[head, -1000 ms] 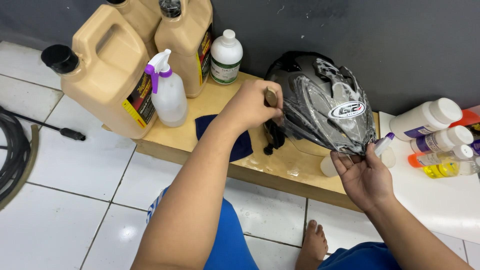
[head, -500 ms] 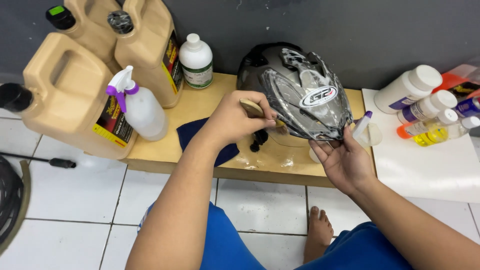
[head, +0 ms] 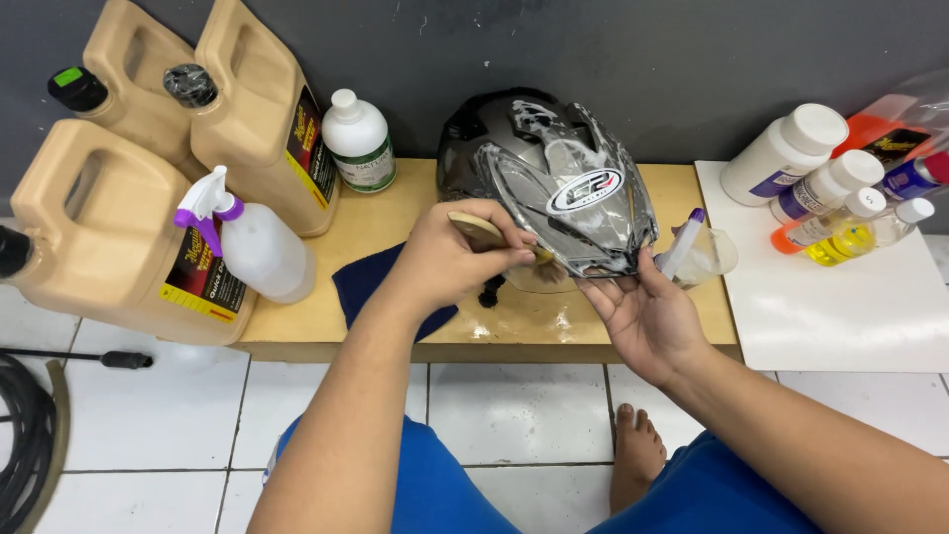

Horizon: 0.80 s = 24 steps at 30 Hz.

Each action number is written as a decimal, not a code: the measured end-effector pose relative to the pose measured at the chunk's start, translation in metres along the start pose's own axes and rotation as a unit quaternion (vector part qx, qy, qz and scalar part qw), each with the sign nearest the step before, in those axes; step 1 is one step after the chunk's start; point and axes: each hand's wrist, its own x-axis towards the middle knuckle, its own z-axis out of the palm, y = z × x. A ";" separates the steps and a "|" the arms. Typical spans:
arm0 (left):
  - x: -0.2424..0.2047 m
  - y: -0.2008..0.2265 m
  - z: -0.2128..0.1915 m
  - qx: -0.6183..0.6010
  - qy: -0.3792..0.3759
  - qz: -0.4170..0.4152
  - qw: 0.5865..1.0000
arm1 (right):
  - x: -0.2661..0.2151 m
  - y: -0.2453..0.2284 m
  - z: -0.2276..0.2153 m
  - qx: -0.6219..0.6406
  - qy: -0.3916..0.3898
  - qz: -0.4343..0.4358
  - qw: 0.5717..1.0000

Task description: The person applies a white substance to a silver motorcycle helmet using a paintbrush. They dip the brush into a small container and spread the substance over the helmet's surface, covering the logo and vents.

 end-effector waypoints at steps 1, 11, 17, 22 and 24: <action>-0.001 0.001 0.003 0.001 0.000 0.000 1.000 | 0.000 0.003 0.004 0.000 -0.001 0.000 1.000; 0.001 0.006 -0.039 0.136 0.133 0.072 0.979 | -0.012 0.009 0.021 -0.039 0.002 0.042 0.998; -0.005 0.014 -0.024 0.100 0.116 0.060 0.986 | -0.015 0.008 0.020 -0.064 0.004 0.047 0.997; -0.002 0.011 -0.020 0.069 0.090 0.036 0.993 | -0.017 0.005 0.024 -0.081 -0.003 0.045 0.996; 0.006 0.001 -0.027 0.114 0.164 0.086 0.976 | -0.025 0.001 0.034 -0.111 0.014 0.056 0.992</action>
